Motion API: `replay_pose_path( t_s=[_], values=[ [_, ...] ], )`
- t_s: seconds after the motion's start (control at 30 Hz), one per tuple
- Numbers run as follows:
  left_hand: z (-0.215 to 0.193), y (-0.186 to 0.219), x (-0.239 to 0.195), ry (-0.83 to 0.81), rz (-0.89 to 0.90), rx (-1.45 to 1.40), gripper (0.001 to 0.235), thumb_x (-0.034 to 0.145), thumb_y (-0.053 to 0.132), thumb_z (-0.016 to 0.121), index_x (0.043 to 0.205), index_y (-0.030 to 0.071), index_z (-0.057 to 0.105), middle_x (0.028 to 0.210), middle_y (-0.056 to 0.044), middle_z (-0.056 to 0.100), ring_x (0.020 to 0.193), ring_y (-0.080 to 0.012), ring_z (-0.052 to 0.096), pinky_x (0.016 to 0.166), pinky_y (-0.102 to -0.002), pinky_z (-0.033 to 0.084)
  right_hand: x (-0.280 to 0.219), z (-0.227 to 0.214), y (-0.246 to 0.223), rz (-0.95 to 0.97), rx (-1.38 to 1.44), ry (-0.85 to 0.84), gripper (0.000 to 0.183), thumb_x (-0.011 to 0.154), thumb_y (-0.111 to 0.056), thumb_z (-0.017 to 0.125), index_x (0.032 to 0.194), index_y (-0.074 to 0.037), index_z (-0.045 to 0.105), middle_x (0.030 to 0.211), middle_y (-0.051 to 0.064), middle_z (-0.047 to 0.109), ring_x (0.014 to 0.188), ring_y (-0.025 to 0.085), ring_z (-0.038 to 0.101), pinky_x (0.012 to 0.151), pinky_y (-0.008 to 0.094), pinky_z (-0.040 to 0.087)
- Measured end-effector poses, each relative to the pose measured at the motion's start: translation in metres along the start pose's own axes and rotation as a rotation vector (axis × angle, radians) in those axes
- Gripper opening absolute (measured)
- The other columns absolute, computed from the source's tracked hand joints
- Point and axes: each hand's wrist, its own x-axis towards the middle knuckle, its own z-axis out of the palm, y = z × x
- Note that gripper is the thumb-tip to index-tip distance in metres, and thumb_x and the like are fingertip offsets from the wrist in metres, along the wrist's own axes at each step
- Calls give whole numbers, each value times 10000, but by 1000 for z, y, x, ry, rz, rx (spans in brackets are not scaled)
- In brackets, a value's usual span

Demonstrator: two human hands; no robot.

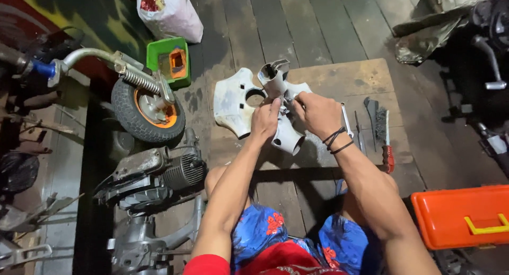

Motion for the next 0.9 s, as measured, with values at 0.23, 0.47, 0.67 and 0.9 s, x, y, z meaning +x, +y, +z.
replay_pose_path(
  t_s=[0.23,0.47,0.67,0.9],
  values=[
    [2,6,-5,-29,-39,-20,880,1004,655,304,809,-105,704,876,-391,671,1018,-585,614,931,-651,432,3,-5,3,-56,-23,2,163,1003,-369,613,908,-241,648,708,-40,640,705,196,712,613,321,547],
    [5,2,-3,-5,-6,2,860,1010,635,337,723,-95,691,802,-358,667,969,-553,641,889,-636,433,4,-17,-7,-39,-37,48,188,1010,-355,613,859,-244,618,639,-75,571,657,148,679,583,256,511],
    [7,3,-5,-14,53,30,901,1006,628,332,670,-133,680,784,-381,665,934,-570,642,894,-640,421,-1,-14,5,-21,-22,-66,191,1015,-377,576,896,-239,634,655,-40,606,665,198,700,589,298,538],
    [-11,41,-15,-7,222,-129,615,1021,477,465,878,-57,736,922,-306,714,976,-501,670,901,-567,496,-4,-20,20,78,-84,-319,213,997,-430,552,1009,-281,704,695,16,701,714,305,747,628,401,572]
  ],
)
